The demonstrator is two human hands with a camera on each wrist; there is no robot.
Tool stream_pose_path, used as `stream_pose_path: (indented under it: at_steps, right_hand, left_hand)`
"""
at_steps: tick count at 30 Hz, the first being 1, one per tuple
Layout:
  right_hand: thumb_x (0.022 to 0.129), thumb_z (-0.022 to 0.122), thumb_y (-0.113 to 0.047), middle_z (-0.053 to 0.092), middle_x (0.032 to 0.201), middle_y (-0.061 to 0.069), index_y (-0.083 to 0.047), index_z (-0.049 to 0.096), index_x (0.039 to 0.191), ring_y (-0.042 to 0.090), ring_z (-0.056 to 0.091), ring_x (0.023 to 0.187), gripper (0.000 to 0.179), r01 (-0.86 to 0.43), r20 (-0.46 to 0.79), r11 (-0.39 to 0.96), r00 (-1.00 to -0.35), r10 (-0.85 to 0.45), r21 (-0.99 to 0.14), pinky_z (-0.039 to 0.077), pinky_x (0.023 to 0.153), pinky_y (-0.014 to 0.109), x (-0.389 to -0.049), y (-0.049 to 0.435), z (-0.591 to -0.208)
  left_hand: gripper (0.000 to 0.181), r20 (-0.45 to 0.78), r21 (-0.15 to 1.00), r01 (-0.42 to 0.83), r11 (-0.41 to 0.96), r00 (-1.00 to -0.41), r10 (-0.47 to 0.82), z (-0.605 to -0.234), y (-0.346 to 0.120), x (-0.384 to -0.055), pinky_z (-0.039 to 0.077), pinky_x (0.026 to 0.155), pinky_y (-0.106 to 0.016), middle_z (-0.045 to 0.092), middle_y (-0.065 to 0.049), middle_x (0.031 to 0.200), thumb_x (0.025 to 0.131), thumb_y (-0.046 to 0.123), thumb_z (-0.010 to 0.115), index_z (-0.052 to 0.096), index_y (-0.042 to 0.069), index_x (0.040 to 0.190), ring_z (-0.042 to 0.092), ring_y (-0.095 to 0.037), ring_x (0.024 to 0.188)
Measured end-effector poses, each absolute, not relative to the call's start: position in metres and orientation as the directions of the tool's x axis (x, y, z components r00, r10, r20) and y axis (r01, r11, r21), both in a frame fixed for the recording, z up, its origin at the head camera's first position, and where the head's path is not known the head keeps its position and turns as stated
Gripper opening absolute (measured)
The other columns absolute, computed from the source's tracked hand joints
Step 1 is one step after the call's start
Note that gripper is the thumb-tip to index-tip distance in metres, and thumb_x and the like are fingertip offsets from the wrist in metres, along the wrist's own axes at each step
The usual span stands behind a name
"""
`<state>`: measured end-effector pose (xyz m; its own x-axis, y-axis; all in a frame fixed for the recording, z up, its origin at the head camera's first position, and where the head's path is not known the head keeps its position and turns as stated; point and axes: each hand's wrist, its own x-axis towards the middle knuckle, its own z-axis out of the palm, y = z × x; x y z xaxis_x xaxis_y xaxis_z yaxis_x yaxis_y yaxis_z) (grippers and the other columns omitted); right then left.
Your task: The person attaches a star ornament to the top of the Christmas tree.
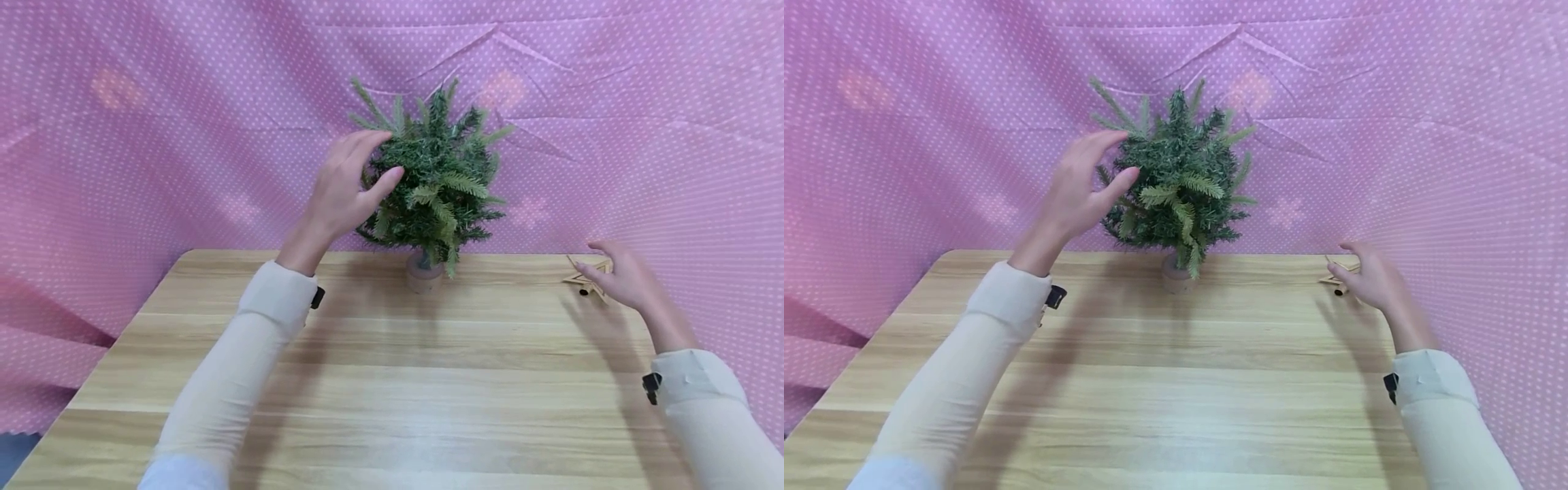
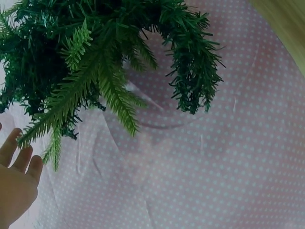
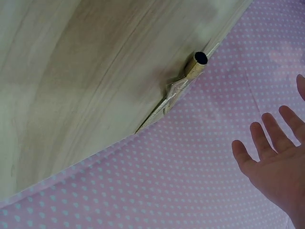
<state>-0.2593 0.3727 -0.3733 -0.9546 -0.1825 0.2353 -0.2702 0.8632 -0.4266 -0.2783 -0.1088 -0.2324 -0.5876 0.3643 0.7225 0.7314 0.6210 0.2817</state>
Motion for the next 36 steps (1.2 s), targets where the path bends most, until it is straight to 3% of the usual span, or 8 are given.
stream_pose_path:
  at_steps: [17, 24, 31, 36]
  right_hand:
    - [0.105, 0.055, -0.037, 0.039, 0.144, 0.042, 0.013, 0.043, 0.143, 0.064, 0.039, 0.124, 0.063, -0.193, 0.151, 0.877, -0.979, -0.14, -0.439, 0.032, 0.097, 0.078, -0.262, 0.385, -0.383]
    - [0.106, 0.052, -0.039, 0.032, 0.147, 0.043, 0.015, 0.039, 0.144, 0.065, 0.037, 0.125, 0.067, -0.169, 0.114, 0.874, -0.985, -0.131, -0.455, 0.03, 0.099, 0.078, -0.262, 0.391, -0.387]
    - [0.106, 0.051, -0.039, 0.037, 0.144, 0.043, 0.014, 0.039, 0.144, 0.064, 0.041, 0.123, 0.067, -0.138, 0.093, 0.878, -0.99, -0.108, -0.458, 0.034, 0.097, 0.077, -0.263, 0.396, -0.392]
    - [0.107, 0.045, -0.047, 0.035, 0.145, 0.044, 0.013, 0.037, 0.147, 0.065, 0.043, 0.121, 0.073, -0.103, 0.04, 0.886, -0.995, -0.096, -0.452, 0.034, 0.096, 0.078, -0.264, 0.401, -0.393]
  left_hand:
    - [0.048, 0.745, 0.225, 0.765, 0.604, -0.534, 0.399, -0.224, -0.094, -0.288, 0.021, 0.12, -0.029, 0.058, -0.01, 0.143, 0.102, 0.036, 0.06, 0.058, 0.008, 0.141, 0.044, -0.021, 0.14]
    - [0.048, 0.734, 0.234, 0.749, 0.62, -0.555, 0.393, -0.221, -0.091, -0.29, 0.022, 0.119, -0.027, 0.059, -0.006, 0.143, 0.102, 0.039, 0.059, 0.06, 0.01, 0.14, 0.044, -0.018, 0.139]
    - [0.047, 0.722, 0.228, 0.748, 0.624, -0.56, 0.407, -0.218, -0.084, -0.29, 0.026, 0.118, -0.028, 0.06, -0.005, 0.142, 0.102, 0.04, 0.059, 0.062, 0.01, 0.138, 0.045, -0.018, 0.138]
    - [0.048, 0.699, 0.256, 0.712, 0.655, -0.604, 0.384, -0.216, -0.078, -0.291, 0.029, 0.116, -0.027, 0.061, -0.003, 0.141, 0.103, 0.042, 0.057, 0.061, 0.012, 0.14, 0.047, -0.017, 0.137]
